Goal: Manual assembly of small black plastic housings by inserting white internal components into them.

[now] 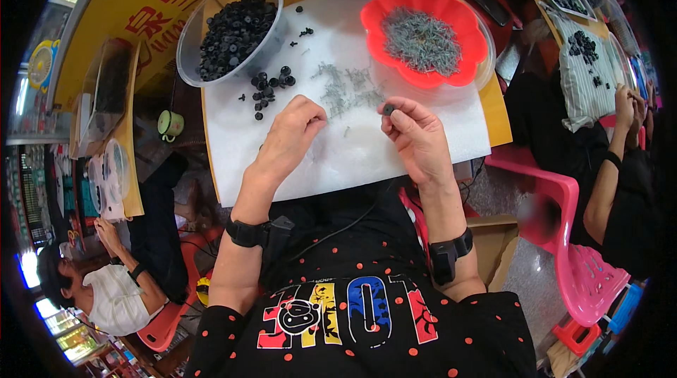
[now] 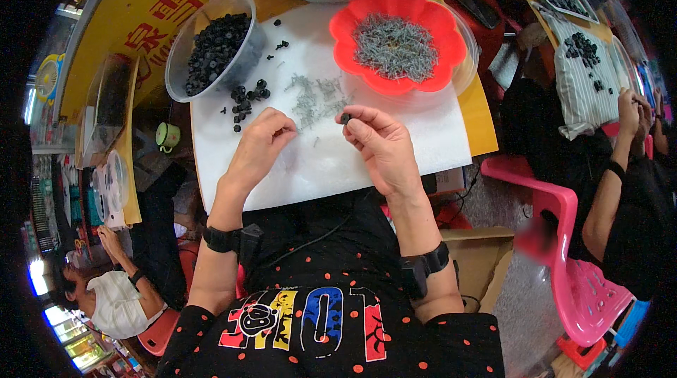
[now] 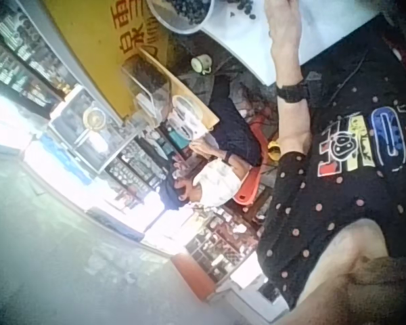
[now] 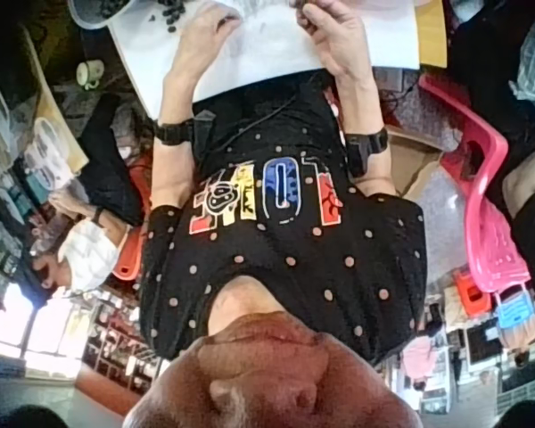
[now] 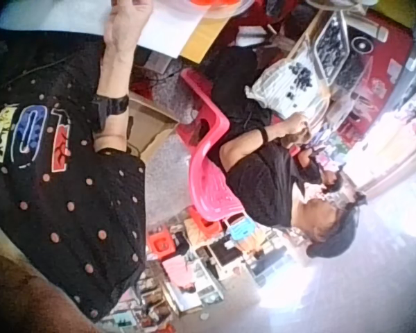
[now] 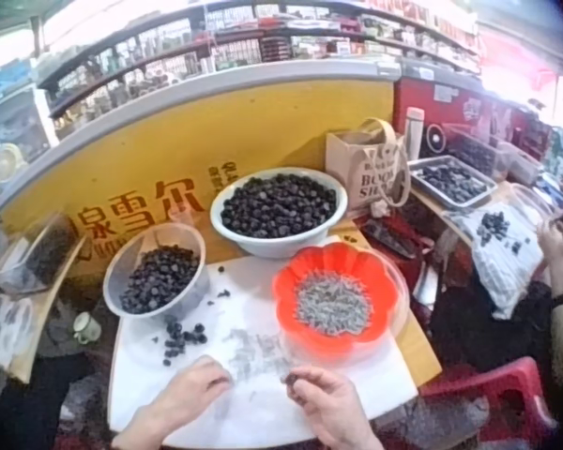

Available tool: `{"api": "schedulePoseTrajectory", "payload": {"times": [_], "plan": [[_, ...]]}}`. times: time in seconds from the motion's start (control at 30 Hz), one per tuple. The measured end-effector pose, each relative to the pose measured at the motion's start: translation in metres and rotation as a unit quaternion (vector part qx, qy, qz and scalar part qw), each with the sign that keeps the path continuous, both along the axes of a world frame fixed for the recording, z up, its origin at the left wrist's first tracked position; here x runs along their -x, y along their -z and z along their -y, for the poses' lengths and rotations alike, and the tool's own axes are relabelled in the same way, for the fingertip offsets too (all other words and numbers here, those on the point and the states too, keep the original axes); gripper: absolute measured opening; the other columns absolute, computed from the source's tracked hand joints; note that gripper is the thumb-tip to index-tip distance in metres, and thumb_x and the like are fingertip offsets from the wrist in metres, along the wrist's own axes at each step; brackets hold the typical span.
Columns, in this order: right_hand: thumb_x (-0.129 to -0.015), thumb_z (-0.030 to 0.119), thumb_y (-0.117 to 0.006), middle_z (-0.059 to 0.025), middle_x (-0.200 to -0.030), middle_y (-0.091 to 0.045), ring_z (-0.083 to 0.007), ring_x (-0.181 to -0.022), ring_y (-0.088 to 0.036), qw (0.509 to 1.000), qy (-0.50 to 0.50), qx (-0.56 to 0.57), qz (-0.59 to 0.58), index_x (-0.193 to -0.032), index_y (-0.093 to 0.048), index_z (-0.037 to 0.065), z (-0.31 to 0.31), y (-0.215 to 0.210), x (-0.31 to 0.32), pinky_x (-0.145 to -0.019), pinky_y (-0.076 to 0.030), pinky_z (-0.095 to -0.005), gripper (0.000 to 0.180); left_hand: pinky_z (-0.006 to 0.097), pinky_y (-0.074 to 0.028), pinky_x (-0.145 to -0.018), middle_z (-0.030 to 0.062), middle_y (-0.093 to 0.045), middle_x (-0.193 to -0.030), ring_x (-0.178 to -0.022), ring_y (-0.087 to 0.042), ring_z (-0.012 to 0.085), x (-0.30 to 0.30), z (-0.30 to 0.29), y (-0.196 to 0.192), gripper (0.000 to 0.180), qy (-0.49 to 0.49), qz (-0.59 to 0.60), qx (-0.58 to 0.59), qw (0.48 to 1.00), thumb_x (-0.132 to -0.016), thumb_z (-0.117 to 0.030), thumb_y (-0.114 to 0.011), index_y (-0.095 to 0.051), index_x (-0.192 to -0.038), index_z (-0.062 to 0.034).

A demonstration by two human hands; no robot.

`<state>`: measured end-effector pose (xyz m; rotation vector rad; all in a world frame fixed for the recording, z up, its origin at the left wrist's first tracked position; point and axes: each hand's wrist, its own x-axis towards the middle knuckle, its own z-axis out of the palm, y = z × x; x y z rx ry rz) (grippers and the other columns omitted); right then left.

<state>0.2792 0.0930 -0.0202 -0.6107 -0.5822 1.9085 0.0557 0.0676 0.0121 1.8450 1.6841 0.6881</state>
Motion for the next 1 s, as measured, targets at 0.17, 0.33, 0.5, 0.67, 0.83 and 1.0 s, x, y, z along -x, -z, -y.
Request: {"api": "schedulePoseTrajectory", "payload": {"times": [0.17, 0.33, 0.5, 0.67, 0.83, 1.0], "plan": [[-0.089, 0.005, -0.061, -0.0085, -0.098, -0.066, -0.0105, -0.081, -0.058, 0.998, -0.062, 0.015, 0.0, -0.111, -0.062, -0.001, 0.006, -0.003, 0.007, -0.078, -0.048, -0.0245, 0.022, 0.027, -0.048, -0.071, 0.0073, -0.061, -0.084, -0.079, -0.06, 0.0147, -0.003, 0.01, -0.024, 0.007, -0.073, 0.101, 0.098, 0.987, -0.084, -0.002, -0.062, -0.061, -0.089, 0.0027], [-0.09, 0.006, -0.06, -0.0079, -0.097, -0.066, -0.0101, -0.08, -0.056, 0.997, -0.064, 0.034, 0.008, -0.111, -0.062, -0.001, 0.01, -0.006, 0.01, -0.077, -0.047, -0.024, 0.022, 0.028, -0.048, -0.071, 0.0081, -0.062, -0.083, -0.079, -0.061, 0.0162, 0.004, 0.011, -0.013, 0.012, -0.078, 0.145, 0.089, 0.982, -0.084, -0.003, -0.061, -0.064, -0.094, 0.0025], [-0.09, 0.007, -0.06, -0.0076, -0.097, -0.066, -0.0099, -0.078, -0.055, 0.998, -0.05, 0.019, 0.026, -0.112, -0.062, -0.001, 0.008, -0.005, 0.009, -0.075, -0.047, -0.0241, 0.023, 0.029, -0.047, -0.069, 0.01, -0.063, -0.086, -0.077, -0.06, 0.0199, 0.005, 0.009, -0.001, 0.016, -0.024, -0.004, -0.004, 1.0, -0.081, -0.002, -0.062, -0.068, -0.095, 0.003], [-0.091, 0.006, -0.06, -0.0069, -0.097, -0.066, -0.0093, -0.079, -0.054, 0.997, -0.06, 0.009, 0.043, -0.111, -0.062, -0.001, 0.009, -0.005, 0.01, -0.076, -0.046, -0.0243, 0.022, 0.029, -0.047, -0.068, 0.0101, -0.064, -0.084, -0.074, -0.06, 0.0177, 0.003, 0.012, -0.001, 0.016, -0.07, 0.045, 0.005, 0.997, -0.083, -0.004, -0.062, -0.067, -0.096, 0.0034], [-0.091, 0.007, -0.06, -0.0068, -0.097, -0.066, -0.0092, -0.079, -0.054, 0.998, -0.053, 0.009, 0.041, -0.11, -0.062, -0.001, 0.008, -0.004, 0.008, -0.076, -0.046, -0.0242, 0.021, 0.029, -0.047, -0.065, 0.0102, -0.065, -0.081, -0.07, -0.059, 0.0147, 0.01, 0.012, 0.002, 0.019, -0.081, 0.058, 0.006, 0.995, -0.086, -0.008, -0.061, -0.064, -0.1, 0.0039], [-0.091, 0.007, -0.06, -0.007, -0.097, -0.066, -0.0093, -0.079, -0.055, 0.998, -0.048, 0.007, 0.039, -0.11, -0.063, -0.001, 0.008, -0.003, 0.009, -0.076, -0.046, -0.0242, 0.021, 0.03, -0.043, -0.066, 0.0118, -0.059, -0.081, -0.072, -0.055, 0.019, 0.01, 0.008, 0.005, 0.019, -0.078, 0.019, 0.002, 0.997, -0.089, -0.014, -0.059, -0.06, -0.089, 0.0049]]}}
